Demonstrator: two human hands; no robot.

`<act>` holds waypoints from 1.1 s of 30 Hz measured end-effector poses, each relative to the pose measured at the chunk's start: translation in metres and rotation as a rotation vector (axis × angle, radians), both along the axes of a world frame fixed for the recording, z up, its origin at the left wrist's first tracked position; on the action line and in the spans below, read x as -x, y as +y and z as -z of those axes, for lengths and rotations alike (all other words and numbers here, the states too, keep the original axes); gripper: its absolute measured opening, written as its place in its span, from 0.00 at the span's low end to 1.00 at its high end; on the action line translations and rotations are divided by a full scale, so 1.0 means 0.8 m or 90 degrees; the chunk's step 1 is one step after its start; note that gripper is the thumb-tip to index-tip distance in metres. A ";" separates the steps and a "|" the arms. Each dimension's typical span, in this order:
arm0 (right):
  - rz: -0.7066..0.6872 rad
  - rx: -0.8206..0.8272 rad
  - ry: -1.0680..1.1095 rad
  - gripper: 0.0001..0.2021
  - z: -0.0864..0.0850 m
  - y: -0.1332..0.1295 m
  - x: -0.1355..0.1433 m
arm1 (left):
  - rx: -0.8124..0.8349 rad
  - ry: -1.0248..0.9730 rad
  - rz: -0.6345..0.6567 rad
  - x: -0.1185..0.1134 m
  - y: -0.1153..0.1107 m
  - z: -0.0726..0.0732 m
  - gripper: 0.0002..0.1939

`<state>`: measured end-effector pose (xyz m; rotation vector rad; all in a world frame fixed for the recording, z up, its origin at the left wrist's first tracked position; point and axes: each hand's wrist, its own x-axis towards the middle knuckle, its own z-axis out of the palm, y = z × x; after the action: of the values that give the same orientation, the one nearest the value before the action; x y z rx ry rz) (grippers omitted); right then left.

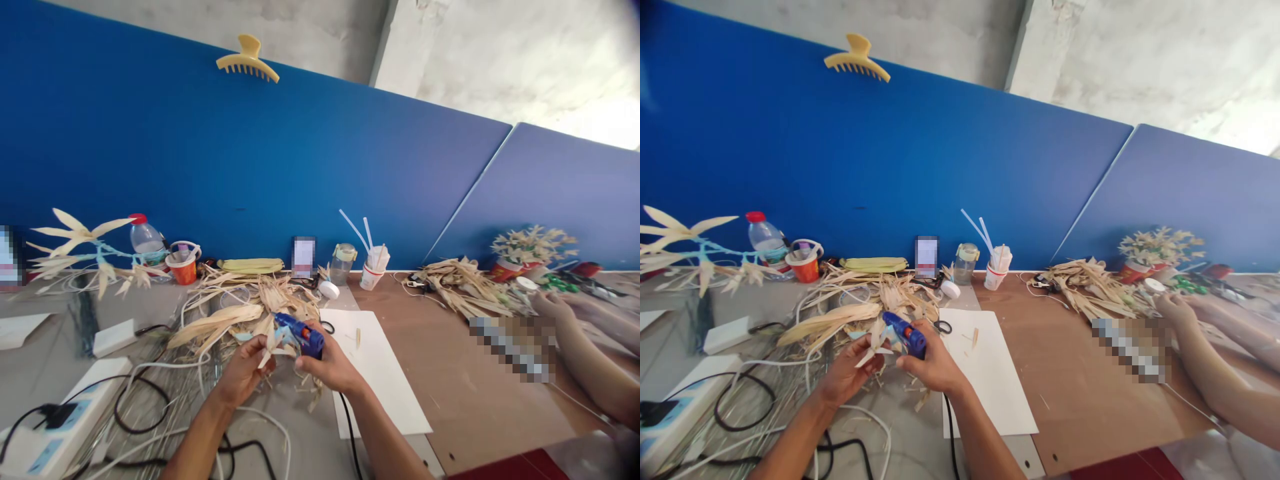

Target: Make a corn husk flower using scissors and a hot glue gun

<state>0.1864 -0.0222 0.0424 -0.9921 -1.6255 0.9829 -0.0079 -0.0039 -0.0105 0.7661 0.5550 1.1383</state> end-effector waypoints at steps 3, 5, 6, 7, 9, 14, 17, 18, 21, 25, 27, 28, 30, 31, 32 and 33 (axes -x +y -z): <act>0.100 0.064 0.031 0.18 0.001 0.017 -0.013 | 0.032 -0.020 -0.052 0.005 0.001 -0.004 0.13; 0.241 0.124 0.105 0.17 0.005 0.032 -0.031 | 0.048 -0.034 -0.097 0.009 0.004 -0.007 0.14; 0.289 0.147 0.155 0.17 0.005 0.038 -0.041 | 0.048 -0.036 -0.113 0.011 0.005 -0.008 0.14; 0.327 0.150 0.210 0.18 0.005 0.043 -0.051 | 0.045 -0.032 -0.121 0.011 0.007 -0.009 0.14; 0.329 0.110 0.313 0.19 0.001 0.046 -0.068 | 0.032 -0.008 -0.126 0.011 0.010 -0.009 0.13; 0.017 0.158 0.335 0.24 -0.020 0.023 -0.067 | 0.006 0.032 -0.144 0.009 0.011 -0.007 0.14; -0.161 0.180 0.265 0.25 -0.028 0.012 -0.047 | -0.008 0.032 -0.112 0.012 0.009 -0.007 0.13; -0.199 0.176 0.245 0.23 -0.028 0.011 -0.041 | -0.010 0.035 -0.102 0.012 0.008 -0.007 0.13; -0.251 0.163 0.193 0.21 -0.023 0.013 -0.032 | -0.007 0.044 -0.099 0.013 0.007 -0.009 0.12; -0.257 0.158 0.116 0.25 -0.010 0.017 -0.037 | 0.012 0.043 -0.121 0.012 0.006 -0.013 0.12; -0.248 0.155 0.092 0.25 -0.005 0.017 -0.041 | 0.016 0.038 -0.129 0.011 0.006 -0.015 0.12; -0.242 0.154 0.084 0.25 -0.003 0.017 -0.042 | 0.015 0.037 -0.128 0.011 0.007 -0.016 0.12; -0.234 0.157 0.085 0.23 -0.001 0.017 -0.042 | 0.011 0.037 -0.120 0.011 0.007 -0.016 0.11; -0.227 0.160 0.110 0.22 -0.001 0.017 -0.040 | 0.009 0.039 -0.115 0.011 0.007 -0.016 0.11; -0.213 0.165 0.158 0.20 -0.001 0.018 -0.036 | 0.009 0.042 -0.111 0.010 0.007 -0.015 0.11; -0.190 0.172 0.226 0.19 -0.001 0.018 -0.031 | 0.010 0.047 -0.107 0.010 0.006 -0.014 0.11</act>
<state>0.2112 -0.0078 0.0432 -0.7042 -1.3869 1.5201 -0.0157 0.0013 0.0008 0.7611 0.6992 1.2624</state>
